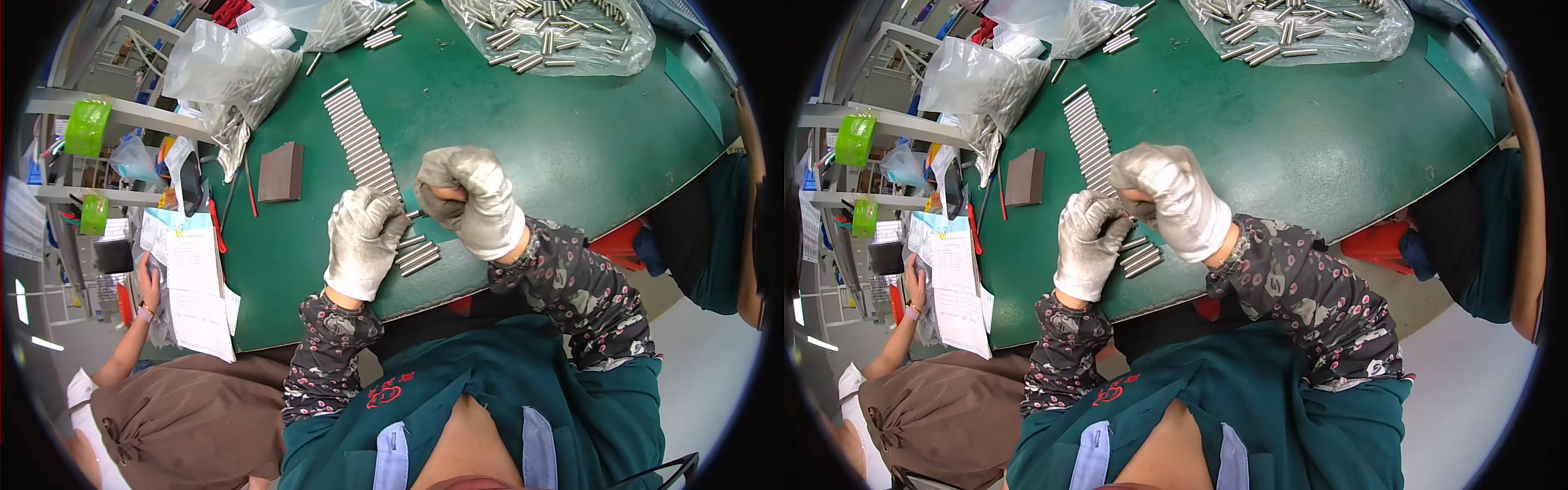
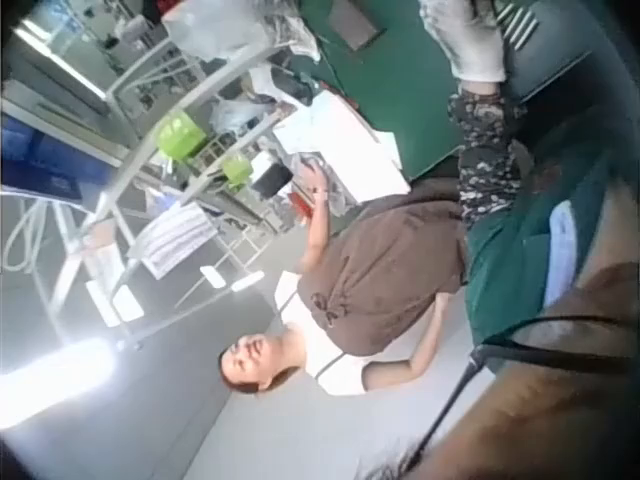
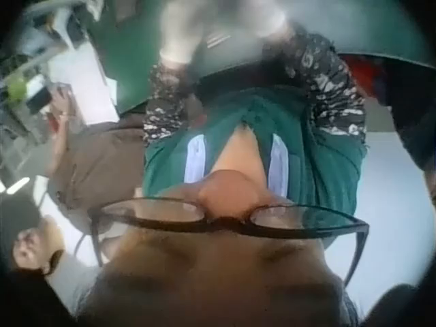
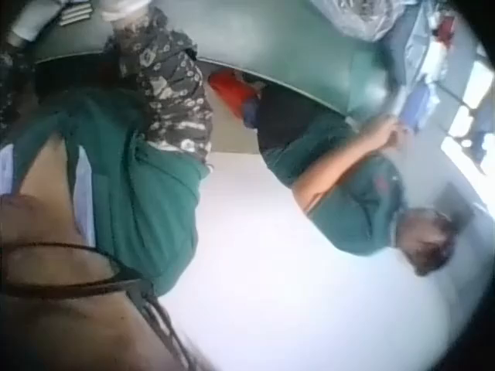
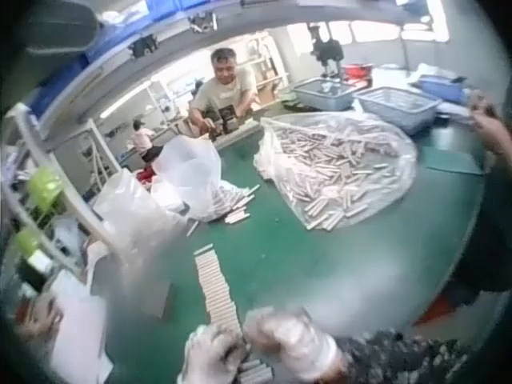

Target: Inspecting and aligning small metal rods on a strip using a small tool at a manufacturing workbench.

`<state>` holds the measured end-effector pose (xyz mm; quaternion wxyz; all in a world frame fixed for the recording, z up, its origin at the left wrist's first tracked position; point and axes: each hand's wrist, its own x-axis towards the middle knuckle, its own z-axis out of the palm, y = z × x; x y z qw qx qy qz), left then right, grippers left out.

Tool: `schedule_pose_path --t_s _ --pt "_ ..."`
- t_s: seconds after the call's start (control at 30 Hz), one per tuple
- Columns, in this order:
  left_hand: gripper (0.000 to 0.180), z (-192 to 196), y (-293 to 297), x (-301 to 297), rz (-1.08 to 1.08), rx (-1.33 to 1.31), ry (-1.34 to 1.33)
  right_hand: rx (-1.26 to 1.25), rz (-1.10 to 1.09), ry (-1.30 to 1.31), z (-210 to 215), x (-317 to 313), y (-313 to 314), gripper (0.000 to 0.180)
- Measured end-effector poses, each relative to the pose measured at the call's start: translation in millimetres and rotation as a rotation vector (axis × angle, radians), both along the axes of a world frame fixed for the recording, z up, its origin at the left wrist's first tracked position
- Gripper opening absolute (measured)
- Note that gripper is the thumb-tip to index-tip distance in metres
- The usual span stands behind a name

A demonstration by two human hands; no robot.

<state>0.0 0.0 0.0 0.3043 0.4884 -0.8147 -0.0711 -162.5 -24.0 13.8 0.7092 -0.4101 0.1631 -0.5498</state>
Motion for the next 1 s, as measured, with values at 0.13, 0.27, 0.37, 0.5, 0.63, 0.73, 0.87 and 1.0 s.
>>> schedule_pose_path --t_s 0.13,0.27,0.37,0.5,0.63,0.73,0.87,1.0 --pt "0.017 3 2 -1 0.034 -0.008 -0.019 0.046 -0.032 0.038 2 -1 2 0.051" --pt "0.016 8 3 -4 0.007 -0.009 0.033 0.047 -0.012 -0.124 -10 -7 -5 0.045" --pt "0.018 6 4 2 0.057 -0.064 0.128 0.037 -0.013 -0.134 -9 -5 -3 0.043" --pt "0.018 5 1 6 0.174 -0.128 -0.035 0.033 0.040 -0.126 -9 -6 -3 0.043" --pt "0.018 5 0 6 0.153 -0.101 -0.118 0.040 0.030 -0.117 -7 -7 -3 0.042" --pt "0.016 5 1 6 0.135 -0.041 -0.036 0.049 0.001 -0.130 -7 -5 -3 0.041" --pt "0.015 6 1 4 0.014 -0.026 -0.022 0.077 0.015 -0.179 -9 -7 -5 0.040" --pt "0.014 6 1 2 -0.007 0.001 0.006 0.004 0.008 -0.206 -8 -9 -5 0.039"
